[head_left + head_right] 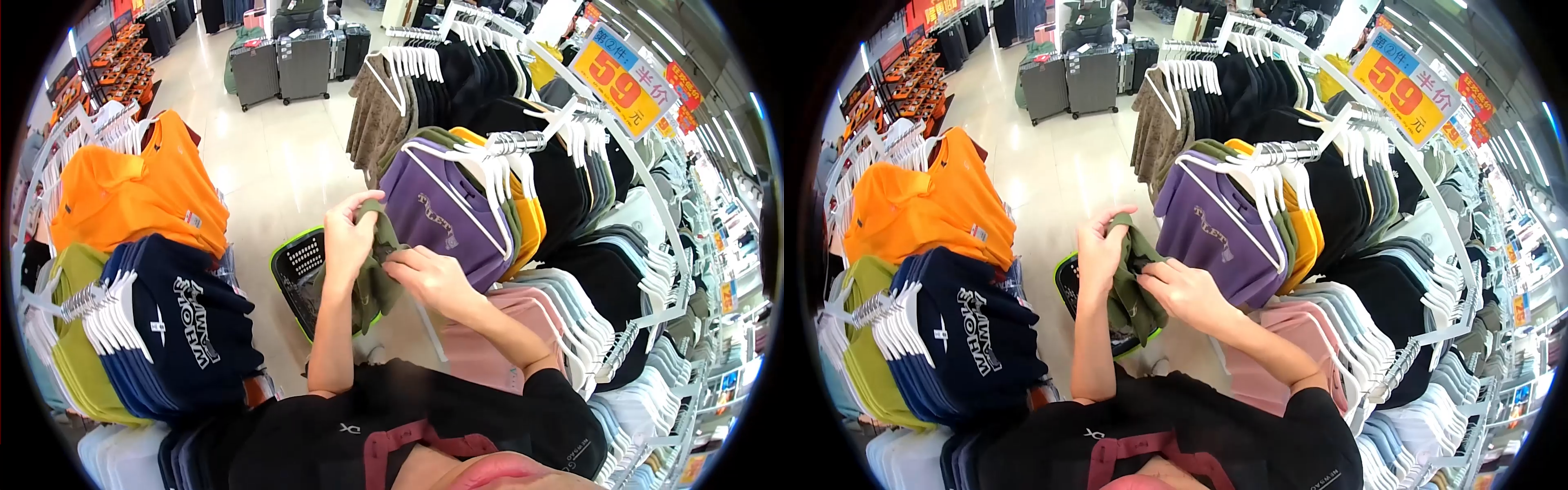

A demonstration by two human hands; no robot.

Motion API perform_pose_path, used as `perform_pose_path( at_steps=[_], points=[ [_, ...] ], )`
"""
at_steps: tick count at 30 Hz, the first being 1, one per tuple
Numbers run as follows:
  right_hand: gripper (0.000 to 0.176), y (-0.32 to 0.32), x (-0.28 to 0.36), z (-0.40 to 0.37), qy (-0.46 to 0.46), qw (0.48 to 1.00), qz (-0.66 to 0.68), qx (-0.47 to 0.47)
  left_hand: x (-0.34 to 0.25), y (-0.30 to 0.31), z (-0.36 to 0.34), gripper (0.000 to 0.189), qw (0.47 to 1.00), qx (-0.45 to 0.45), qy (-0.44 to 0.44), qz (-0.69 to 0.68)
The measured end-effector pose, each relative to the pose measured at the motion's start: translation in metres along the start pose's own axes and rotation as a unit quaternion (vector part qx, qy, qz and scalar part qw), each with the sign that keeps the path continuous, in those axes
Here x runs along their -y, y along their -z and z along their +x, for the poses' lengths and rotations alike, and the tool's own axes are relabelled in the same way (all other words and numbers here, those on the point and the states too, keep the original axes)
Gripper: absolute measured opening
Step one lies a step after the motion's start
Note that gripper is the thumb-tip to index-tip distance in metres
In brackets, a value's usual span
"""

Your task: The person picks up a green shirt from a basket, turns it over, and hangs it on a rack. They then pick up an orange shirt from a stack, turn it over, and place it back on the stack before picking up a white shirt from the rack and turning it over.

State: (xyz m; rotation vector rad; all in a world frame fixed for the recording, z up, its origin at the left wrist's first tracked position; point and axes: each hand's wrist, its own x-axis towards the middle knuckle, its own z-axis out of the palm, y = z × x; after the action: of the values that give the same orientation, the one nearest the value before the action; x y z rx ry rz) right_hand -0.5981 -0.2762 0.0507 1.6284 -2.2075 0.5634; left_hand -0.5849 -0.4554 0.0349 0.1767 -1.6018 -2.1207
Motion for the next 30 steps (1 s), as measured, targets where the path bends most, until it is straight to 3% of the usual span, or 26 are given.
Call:
perform_pose_path(
  at_steps=[3, 8, 10, 12, 13, 14, 15, 16, 17, 19, 21, 24, 28, 30],
  points=[
    [0.024, -0.045, -0.012, 0.014, -0.083, 0.996, 0.009, 0.041, -0.006, 0.006, 0.012, 0.027, 0.999, 0.029, -0.006, 0.012],
    [0.023, -0.097, -0.016, 0.029, -0.122, 0.991, 0.043, 0.042, -0.018, 0.040, 0.033, 0.026, 0.994, 0.060, 0.004, 0.089],
    [0.022, -0.089, -0.009, 0.039, -0.108, 0.975, 0.145, 0.133, -0.012, 0.049, 0.044, 0.026, 0.980, 0.043, -0.102, 0.165],
    [0.031, -0.070, -0.005, 0.049, -0.122, 0.964, 0.233, 0.045, -0.018, 0.060, 0.050, 0.028, 0.979, 0.016, -0.122, 0.161],
    [0.034, -0.059, -0.007, 0.046, -0.171, 0.954, 0.246, 0.013, -0.016, 0.067, 0.055, 0.029, 0.977, 0.016, -0.107, 0.186],
    [0.032, -0.046, -0.008, 0.043, -0.258, 0.930, 0.261, -0.012, -0.008, 0.073, 0.061, 0.028, 0.972, 0.009, -0.154, 0.175],
    [0.030, -0.045, -0.020, 0.031, -0.266, 0.932, 0.233, -0.075, -0.015, 0.077, 0.059, 0.027, 0.982, 0.006, -0.105, 0.159],
    [0.026, -0.042, -0.034, 0.016, -0.327, 0.916, 0.198, -0.124, -0.005, 0.084, 0.063, 0.026, 0.971, 0.002, -0.134, 0.199],
    [0.026, -0.040, -0.059, -0.004, -0.320, 0.929, 0.082, -0.168, -0.004, 0.087, 0.062, 0.027, 0.971, 0.012, -0.126, 0.202],
    [0.031, -0.040, -0.113, -0.055, -0.352, 0.897, -0.123, -0.236, -0.008, 0.093, 0.061, 0.029, 0.972, 0.025, -0.114, 0.203],
    [0.046, -0.042, -0.152, -0.100, -0.442, 0.839, -0.255, -0.192, -0.012, 0.100, 0.064, 0.026, 0.962, 0.022, -0.087, 0.258],
    [0.065, -0.067, -0.183, -0.145, -0.516, 0.802, -0.293, -0.071, -0.003, 0.110, 0.073, 0.027, 0.958, 0.017, -0.133, 0.253],
    [0.052, -0.072, -0.202, -0.160, -0.475, 0.811, -0.329, -0.090, -0.012, 0.119, 0.077, 0.027, 0.957, 0.021, -0.108, 0.268],
    [0.034, -0.057, -0.208, -0.170, -0.477, 0.815, -0.325, -0.054, -0.005, 0.121, 0.082, 0.027, 0.959, 0.019, -0.116, 0.260]
  ],
)
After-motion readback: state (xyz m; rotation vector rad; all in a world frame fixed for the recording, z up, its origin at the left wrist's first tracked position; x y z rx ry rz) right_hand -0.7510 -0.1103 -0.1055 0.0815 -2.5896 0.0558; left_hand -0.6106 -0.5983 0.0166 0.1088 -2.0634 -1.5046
